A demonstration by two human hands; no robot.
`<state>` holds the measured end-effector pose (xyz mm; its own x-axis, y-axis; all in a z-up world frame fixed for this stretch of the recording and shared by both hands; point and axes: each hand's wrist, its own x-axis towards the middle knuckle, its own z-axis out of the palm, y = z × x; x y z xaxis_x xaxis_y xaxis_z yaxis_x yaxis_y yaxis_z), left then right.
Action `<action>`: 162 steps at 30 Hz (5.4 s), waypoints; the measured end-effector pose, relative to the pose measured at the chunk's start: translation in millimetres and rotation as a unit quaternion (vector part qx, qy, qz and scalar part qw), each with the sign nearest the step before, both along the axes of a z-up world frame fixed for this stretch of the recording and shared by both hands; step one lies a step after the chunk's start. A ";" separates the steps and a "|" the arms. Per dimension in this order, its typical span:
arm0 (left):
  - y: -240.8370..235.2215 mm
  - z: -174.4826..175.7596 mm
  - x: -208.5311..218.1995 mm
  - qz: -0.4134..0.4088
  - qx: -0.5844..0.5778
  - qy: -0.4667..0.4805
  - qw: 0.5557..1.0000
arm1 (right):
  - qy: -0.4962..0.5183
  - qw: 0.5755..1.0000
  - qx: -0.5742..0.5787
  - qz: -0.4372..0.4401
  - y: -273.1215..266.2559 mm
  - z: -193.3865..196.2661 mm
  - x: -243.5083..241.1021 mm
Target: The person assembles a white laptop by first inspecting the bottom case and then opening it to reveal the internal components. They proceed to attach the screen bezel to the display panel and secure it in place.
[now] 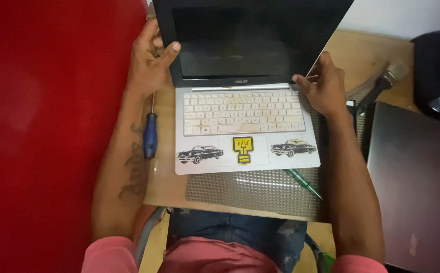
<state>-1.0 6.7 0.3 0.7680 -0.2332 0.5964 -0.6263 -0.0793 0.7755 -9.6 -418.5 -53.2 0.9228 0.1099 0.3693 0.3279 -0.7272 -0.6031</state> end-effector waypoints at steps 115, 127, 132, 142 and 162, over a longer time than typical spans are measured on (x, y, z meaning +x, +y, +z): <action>-5.1 5.9 -17.8 0.080 0.101 0.084 0.988 | -0.295 0.953 0.057 -0.047 82.0 55.0 -20.7; -2.8 15.5 -21.2 0.110 0.155 0.063 0.980 | -0.308 0.949 -0.069 -0.009 72.4 104.4 -16.9; -1.5 10.9 -19.3 0.114 0.173 0.027 0.978 | -0.341 0.928 -0.142 -0.049 66.3 102.4 -5.9; 8.7 3.8 -11.3 0.092 0.185 -0.037 0.978 | -0.235 0.969 0.004 0.081 55.6 103.0 -1.0; 0.7 26.9 -29.6 0.055 0.172 -0.185 0.966 | -0.252 0.958 0.129 0.048 35.1 91.7 8.6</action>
